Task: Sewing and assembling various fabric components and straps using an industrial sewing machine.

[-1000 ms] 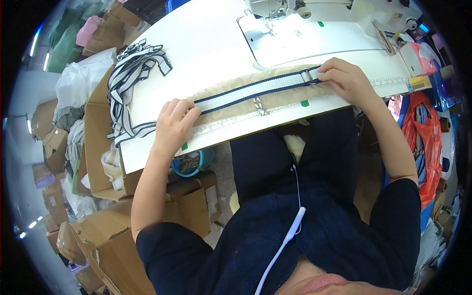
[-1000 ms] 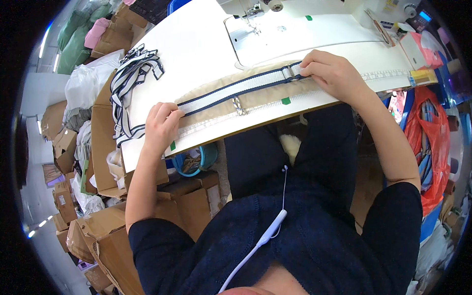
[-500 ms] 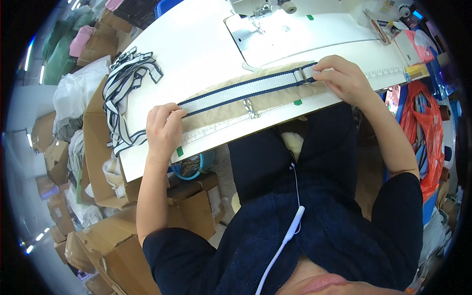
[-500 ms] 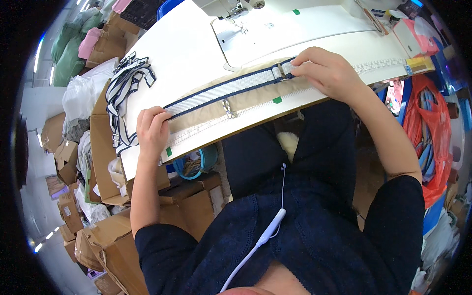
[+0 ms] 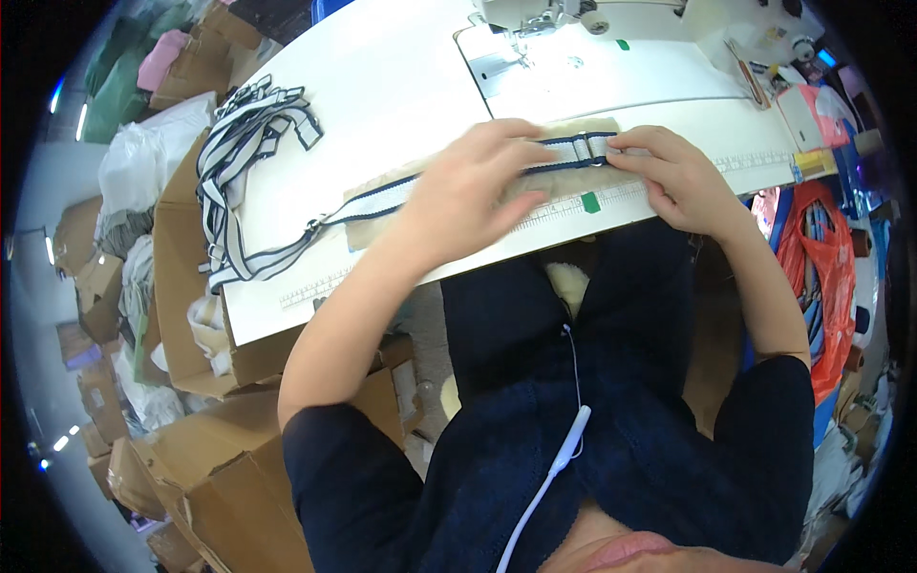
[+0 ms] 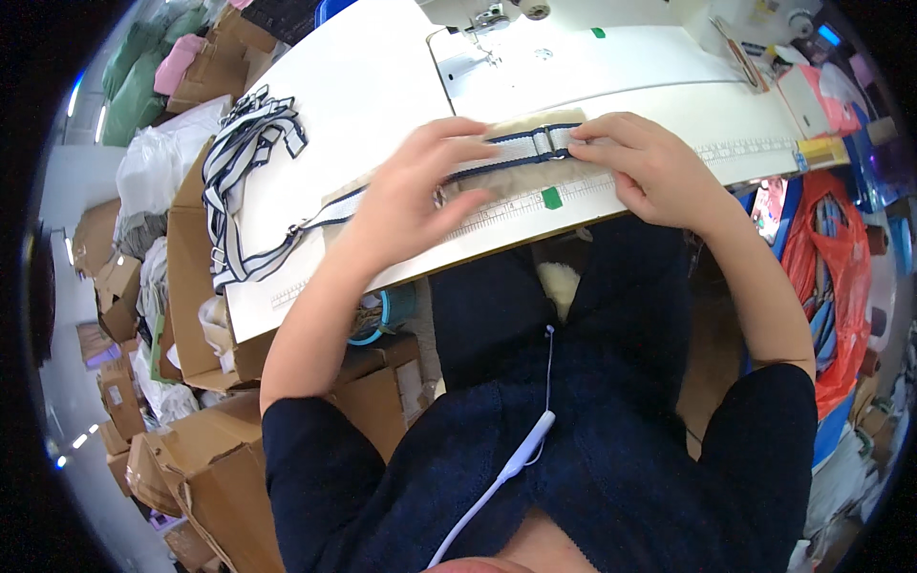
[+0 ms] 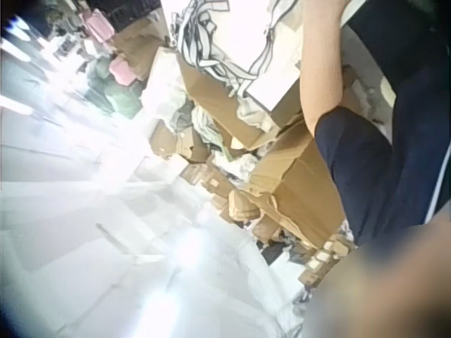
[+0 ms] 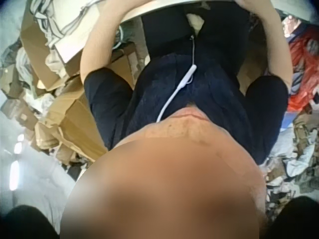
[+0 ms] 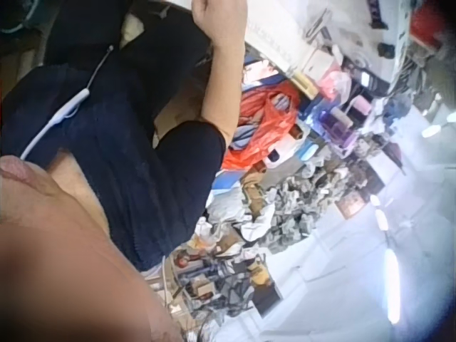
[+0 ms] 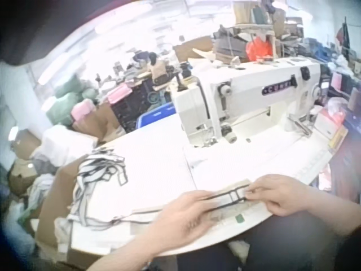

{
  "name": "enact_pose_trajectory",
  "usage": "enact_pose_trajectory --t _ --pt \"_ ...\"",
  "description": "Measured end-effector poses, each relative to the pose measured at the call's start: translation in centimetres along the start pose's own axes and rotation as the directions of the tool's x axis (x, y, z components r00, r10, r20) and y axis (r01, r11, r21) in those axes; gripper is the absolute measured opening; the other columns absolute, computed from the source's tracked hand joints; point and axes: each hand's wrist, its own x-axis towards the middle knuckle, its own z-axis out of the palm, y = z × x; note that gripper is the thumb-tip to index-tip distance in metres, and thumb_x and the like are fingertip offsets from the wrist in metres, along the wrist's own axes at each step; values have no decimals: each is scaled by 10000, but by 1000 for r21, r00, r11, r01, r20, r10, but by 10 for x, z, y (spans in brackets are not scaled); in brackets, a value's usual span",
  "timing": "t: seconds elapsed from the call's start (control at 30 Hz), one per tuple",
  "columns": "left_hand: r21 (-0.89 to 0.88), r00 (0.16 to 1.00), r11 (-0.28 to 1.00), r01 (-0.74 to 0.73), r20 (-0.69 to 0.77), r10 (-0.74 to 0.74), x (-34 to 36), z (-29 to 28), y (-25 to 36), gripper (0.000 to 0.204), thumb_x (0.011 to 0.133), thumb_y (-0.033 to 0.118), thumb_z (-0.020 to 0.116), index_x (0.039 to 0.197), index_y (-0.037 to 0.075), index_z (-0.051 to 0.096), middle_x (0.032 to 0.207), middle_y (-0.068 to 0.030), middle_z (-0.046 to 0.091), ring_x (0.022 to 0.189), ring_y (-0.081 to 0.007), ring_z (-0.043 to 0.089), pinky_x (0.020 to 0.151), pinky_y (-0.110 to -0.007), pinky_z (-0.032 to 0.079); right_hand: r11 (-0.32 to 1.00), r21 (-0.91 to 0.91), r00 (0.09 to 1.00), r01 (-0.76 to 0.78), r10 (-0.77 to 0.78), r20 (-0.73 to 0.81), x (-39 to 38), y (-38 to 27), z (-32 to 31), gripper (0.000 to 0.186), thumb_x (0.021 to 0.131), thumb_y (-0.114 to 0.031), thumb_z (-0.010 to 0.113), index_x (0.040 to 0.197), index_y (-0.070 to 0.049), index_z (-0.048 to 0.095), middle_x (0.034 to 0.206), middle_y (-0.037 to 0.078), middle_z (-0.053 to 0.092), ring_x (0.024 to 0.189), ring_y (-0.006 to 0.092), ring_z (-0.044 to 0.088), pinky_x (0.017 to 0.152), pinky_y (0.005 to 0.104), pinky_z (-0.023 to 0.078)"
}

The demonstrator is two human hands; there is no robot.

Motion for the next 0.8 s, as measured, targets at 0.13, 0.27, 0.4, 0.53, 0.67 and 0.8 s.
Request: enact_pose_trajectory --t 0.13,0.27,0.4,0.53,0.67,0.8 --pt "100 999 995 10 36 -14 18 37 -30 252 836 92 668 1087 79 649 1190 -100 599 1070 -268 602 926 -359 490 1000 -1 998 -21 21 55 27 -3 4 464 776 7 591 1235 -61 613 1251 101 581 1151 264 556 978 365 462" --pt "185 1000 983 16 1 -16 15 18 -64 206 835 65 657 1039 89 679 1151 -64 642 1052 -247 616 905 -356 503 989 -111 989 94 -80 121 59 13 15 493 783 -28 658 1268 -74 582 1321 91 551 1195 264 534 1035 360 425" --pt "206 1000 978 28 -2 -29 16 5 -78 186 834 66 659 1018 86 676 1169 -65 643 1063 -246 611 910 -348 495 971 -165 980 171 -149 134 88 31 21 454 765 -57 699 1209 -100 615 1257 70 593 1154 248 555 994 362 448" --pt "208 1000 978 19 -2 -19 29 11 -76 144 786 125 698 918 89 653 1076 -53 652 1020 -256 606 869 -354 483 951 -109 955 288 -276 113 89 50 19 390 756 -93 724 1134 -144 644 1111 59 628 1036 239 584 885 359 474" --pt "132 993 985 108 35 -114 40 17 -73 161 785 126 704 935 92 658 1008 -64 636 959 -259 589 857 -372 480 954 -30 954 297 -295 57 84 55 15 310 745 -143 745 1049 -170 686 946 46 600 878 222 563 758 341 458" --pt "86 990 989 123 58 -129 48 13 -73 157 795 125 704 941 87 660 1016 -63 632 951 -260 573 846 -377 477 959 21 959 283 -283 29 85 57 17 272 734 -173 750 1004 -182 713 875 25 562 806 205 521 718 338 428"
